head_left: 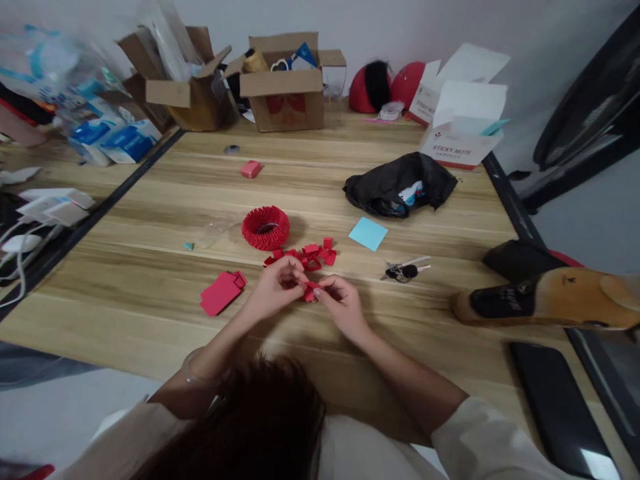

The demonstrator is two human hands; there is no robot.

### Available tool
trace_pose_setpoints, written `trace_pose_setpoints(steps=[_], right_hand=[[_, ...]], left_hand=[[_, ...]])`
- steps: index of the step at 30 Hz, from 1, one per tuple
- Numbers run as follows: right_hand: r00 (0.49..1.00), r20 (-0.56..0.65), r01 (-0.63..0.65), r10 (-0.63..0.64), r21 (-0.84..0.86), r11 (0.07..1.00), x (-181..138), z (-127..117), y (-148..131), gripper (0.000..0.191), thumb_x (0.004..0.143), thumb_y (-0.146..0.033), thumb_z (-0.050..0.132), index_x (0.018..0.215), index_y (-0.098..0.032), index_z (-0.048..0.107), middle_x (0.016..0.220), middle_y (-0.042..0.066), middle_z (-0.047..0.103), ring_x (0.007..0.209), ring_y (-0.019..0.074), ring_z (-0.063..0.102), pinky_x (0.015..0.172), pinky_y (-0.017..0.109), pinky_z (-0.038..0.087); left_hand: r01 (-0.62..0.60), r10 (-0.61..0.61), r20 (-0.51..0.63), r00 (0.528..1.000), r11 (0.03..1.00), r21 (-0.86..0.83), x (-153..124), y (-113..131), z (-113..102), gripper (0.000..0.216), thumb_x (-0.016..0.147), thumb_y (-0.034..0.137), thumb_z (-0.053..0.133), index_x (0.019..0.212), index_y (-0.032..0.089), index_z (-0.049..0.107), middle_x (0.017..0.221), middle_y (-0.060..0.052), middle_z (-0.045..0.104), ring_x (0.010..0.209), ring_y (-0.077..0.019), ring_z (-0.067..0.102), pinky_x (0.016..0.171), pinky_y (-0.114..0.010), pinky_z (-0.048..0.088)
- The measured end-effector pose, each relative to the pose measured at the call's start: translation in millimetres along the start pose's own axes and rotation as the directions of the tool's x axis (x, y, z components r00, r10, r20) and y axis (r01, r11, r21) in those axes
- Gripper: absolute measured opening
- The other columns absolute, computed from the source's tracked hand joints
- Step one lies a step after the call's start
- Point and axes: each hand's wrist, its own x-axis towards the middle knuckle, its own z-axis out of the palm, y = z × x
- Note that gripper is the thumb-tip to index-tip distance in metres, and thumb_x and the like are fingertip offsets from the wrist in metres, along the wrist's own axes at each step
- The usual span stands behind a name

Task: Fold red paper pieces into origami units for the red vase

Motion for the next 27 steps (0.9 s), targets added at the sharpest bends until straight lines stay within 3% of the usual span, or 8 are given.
trace_pose_setpoints(steps=[3, 7, 12, 15, 18, 22, 27], right_hand=[[1.000, -0.005, 0.005, -0.005, -0.050, 0.999, 0, -3, -1, 0.017, 0.073, -0.033, 0.067, 0.076, -0.019, 0.058, 0.065, 0.000, 0.064, 0.057, 0.0117, 0.059, 0.056, 0.023, 0.047], [0.996, 0.035, 0.083, -0.079, -0.143, 0.986, 1, -4, -2, 0.013, 0.074, -0.027, 0.066, 0.082, -0.018, 0.063, 0.074, 0.003, 0.066, 0.063, 0.0127, 0.061, 0.057, 0.024, 0.048], [0.998, -0.036, 0.045, -0.047, -0.061, 0.997, 2, -4, 1, 0.013, 0.076, -0.032, 0.065, 0.079, -0.019, 0.066, 0.064, 0.001, 0.066, 0.057, 0.0136, 0.061, 0.057, 0.027, 0.053], [0.996, -0.049, 0.064, -0.069, -0.096, 0.993, 2, -4, 2, 0.014, 0.074, -0.032, 0.067, 0.079, -0.019, 0.067, 0.067, 0.002, 0.068, 0.059, 0.0144, 0.063, 0.058, 0.028, 0.054], [0.986, -0.032, 0.152, -0.164, -0.238, 0.959, 0, -6, 2, 0.009, 0.074, -0.027, 0.067, 0.080, -0.019, 0.070, 0.077, 0.005, 0.071, 0.070, 0.0171, 0.067, 0.067, 0.030, 0.055], [0.935, 0.068, 0.346, -0.348, -0.379, 0.858, -2, -8, -1, 0.009, 0.077, -0.021, 0.064, 0.078, -0.023, 0.072, 0.083, 0.005, 0.072, 0.079, 0.0187, 0.068, 0.076, 0.034, 0.055], [0.912, 0.132, 0.406, -0.388, -0.431, 0.806, -5, -9, -1, 0.015, 0.080, -0.020, 0.059, 0.083, -0.026, 0.073, 0.087, 0.004, 0.072, 0.082, 0.0184, 0.068, 0.078, 0.035, 0.056]], left_hand=[[0.062, -0.063, -0.005, 0.998, 0.992, -0.109, 4, -6, 4, 0.029, 0.067, 0.020, 0.071, 0.084, 0.017, 0.047, 0.068, 0.002, 0.062, 0.059, -0.0112, 0.060, 0.060, -0.022, 0.047], [0.110, -0.112, -0.016, 0.994, 0.988, -0.109, 0, -12, 5, 0.032, 0.064, 0.019, 0.074, 0.085, 0.017, 0.049, 0.067, 0.001, 0.065, 0.059, -0.0112, 0.061, 0.060, -0.022, 0.046], [0.128, -0.137, -0.058, 0.989, 0.981, -0.144, -3, -12, 4, 0.034, 0.063, 0.022, 0.076, 0.087, 0.016, 0.052, 0.071, -0.002, 0.068, 0.061, -0.0132, 0.063, 0.061, -0.024, 0.048], [0.163, -0.173, -0.048, 0.984, 0.973, -0.162, -4, -12, 3, 0.032, 0.063, 0.024, 0.076, 0.085, 0.015, 0.054, 0.067, -0.001, 0.068, 0.060, -0.0133, 0.063, 0.059, -0.023, 0.047], [0.169, -0.182, -0.073, 0.981, 0.972, -0.161, -5, -13, 1, 0.028, 0.061, 0.023, 0.076, 0.079, 0.015, 0.056, 0.064, 0.000, 0.067, 0.056, -0.0116, 0.061, 0.055, -0.021, 0.044], [0.178, -0.190, -0.085, 0.978, 0.975, -0.136, -5, -15, 1, 0.021, 0.060, 0.024, 0.076, 0.073, 0.013, 0.063, 0.062, -0.001, 0.066, 0.055, -0.0113, 0.059, 0.055, -0.021, 0.043], [0.163, -0.180, -0.122, 0.976, 0.977, -0.140, -4, -16, 3, 0.017, 0.059, 0.024, 0.076, 0.069, 0.013, 0.068, 0.063, -0.002, 0.066, 0.057, -0.0126, 0.059, 0.056, -0.022, 0.045]])
